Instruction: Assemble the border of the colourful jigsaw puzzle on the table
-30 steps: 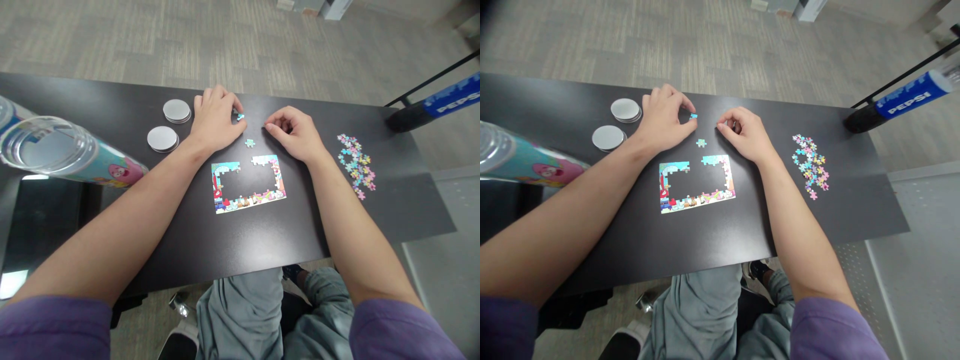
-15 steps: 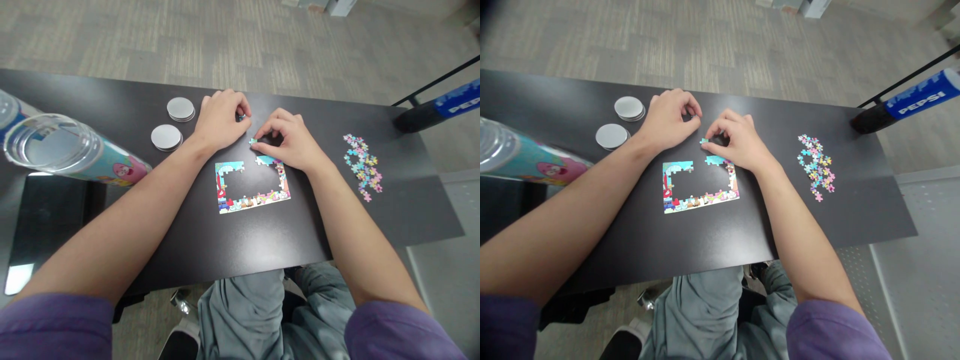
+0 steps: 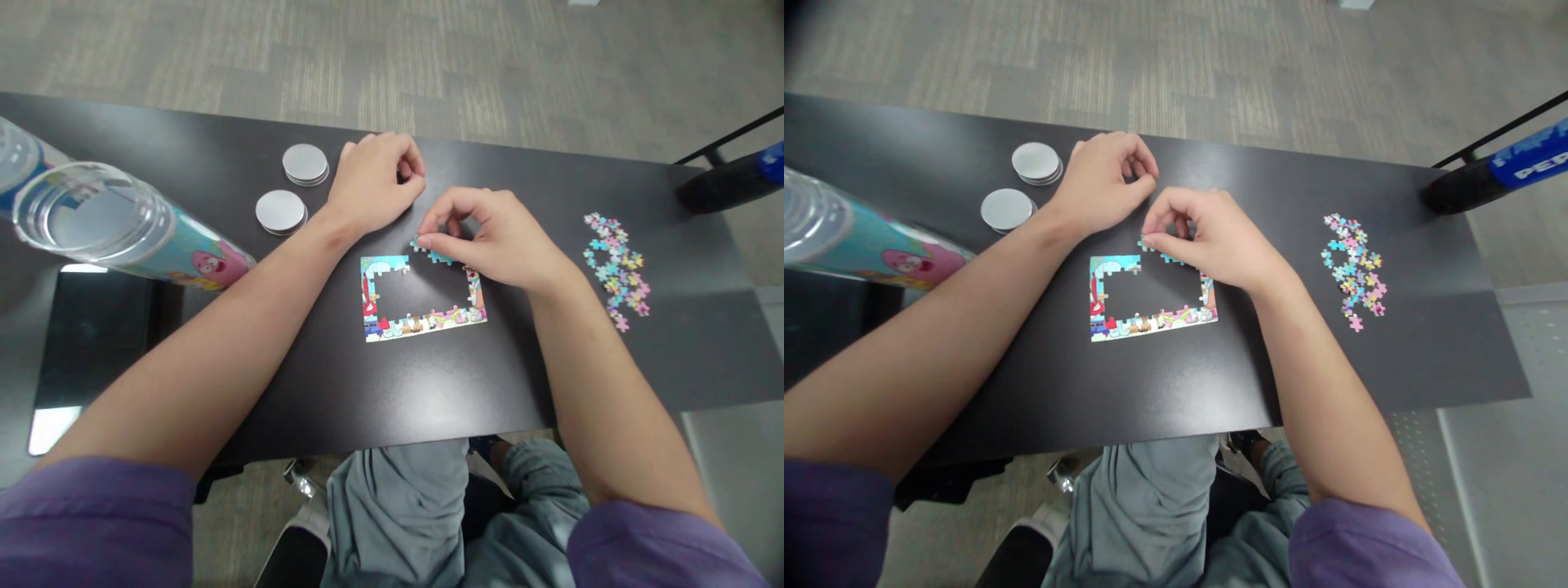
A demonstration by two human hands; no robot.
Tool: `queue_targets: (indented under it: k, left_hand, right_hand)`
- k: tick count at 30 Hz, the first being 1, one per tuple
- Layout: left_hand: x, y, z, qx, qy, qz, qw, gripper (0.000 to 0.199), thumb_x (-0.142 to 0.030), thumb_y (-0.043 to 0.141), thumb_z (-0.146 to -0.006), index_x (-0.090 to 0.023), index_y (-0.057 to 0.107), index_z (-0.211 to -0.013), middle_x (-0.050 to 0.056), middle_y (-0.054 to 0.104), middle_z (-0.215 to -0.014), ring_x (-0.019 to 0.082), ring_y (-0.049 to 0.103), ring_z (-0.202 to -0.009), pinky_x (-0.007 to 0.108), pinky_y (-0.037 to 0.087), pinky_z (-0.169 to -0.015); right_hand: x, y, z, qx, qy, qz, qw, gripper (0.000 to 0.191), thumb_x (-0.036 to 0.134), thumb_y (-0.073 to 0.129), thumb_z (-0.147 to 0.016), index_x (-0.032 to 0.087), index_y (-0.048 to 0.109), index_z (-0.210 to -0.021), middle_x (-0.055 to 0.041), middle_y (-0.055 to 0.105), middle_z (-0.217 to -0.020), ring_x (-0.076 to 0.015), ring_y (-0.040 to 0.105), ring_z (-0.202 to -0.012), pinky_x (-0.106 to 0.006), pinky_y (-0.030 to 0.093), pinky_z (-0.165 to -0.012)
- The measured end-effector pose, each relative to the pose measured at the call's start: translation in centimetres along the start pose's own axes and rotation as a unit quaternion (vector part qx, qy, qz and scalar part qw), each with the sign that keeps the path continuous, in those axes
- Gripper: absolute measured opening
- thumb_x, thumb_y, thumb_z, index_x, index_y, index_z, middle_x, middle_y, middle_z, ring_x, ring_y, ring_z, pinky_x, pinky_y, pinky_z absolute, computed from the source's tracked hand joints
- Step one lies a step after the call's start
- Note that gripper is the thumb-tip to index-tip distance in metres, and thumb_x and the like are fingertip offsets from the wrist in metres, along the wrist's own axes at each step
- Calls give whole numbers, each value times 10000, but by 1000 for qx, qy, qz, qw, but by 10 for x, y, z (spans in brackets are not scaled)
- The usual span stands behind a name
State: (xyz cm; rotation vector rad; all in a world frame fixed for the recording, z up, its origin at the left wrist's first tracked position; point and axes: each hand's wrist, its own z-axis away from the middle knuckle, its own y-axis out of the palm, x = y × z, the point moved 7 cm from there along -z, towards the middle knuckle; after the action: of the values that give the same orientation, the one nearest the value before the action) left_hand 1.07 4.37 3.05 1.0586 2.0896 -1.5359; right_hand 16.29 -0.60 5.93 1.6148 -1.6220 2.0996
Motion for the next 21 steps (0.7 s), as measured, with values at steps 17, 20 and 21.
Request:
queue_targets:
  k: [17, 20, 21]
  left_hand:
    - [1, 1, 0, -7, 9, -6, 1000, 156, -217, 587, -765, -276, 709, -844, -20, 752, -923, 279, 682, -960, 549, 426, -925]
    - [0, 1, 0, -3, 4, -10, 1000, 168, -208, 580, -763, -270, 713, -845, -22, 752, -918, 263, 684, -948, 530, 419, -922]
    - [0, 1, 0, -3, 2, -11, 1000, 171, -209, 574, -765, -269, 714, -844, -23, 752, -914, 258, 682, -937, 529, 416, -919]
  right_hand:
    - [0, 11, 2, 78, -7, -9, 997, 77, 327, 759, -945, 310, 744, -1019, 8, 744, -893, -195, 549, -724, -382, 416, -665]
    - [0, 14, 0, 76, -15, -5, 997, 71, 293, 753, -940, 301, 740, -1009, 11, 730, -864, -183, 530, -689, -379, 391, -647]
    - [1, 15, 0, 75, -19, -4, 997, 69, 283, 749, -939, 297, 738, -1005, 12, 725, -854, -179, 523, -677, -378, 383, -641]
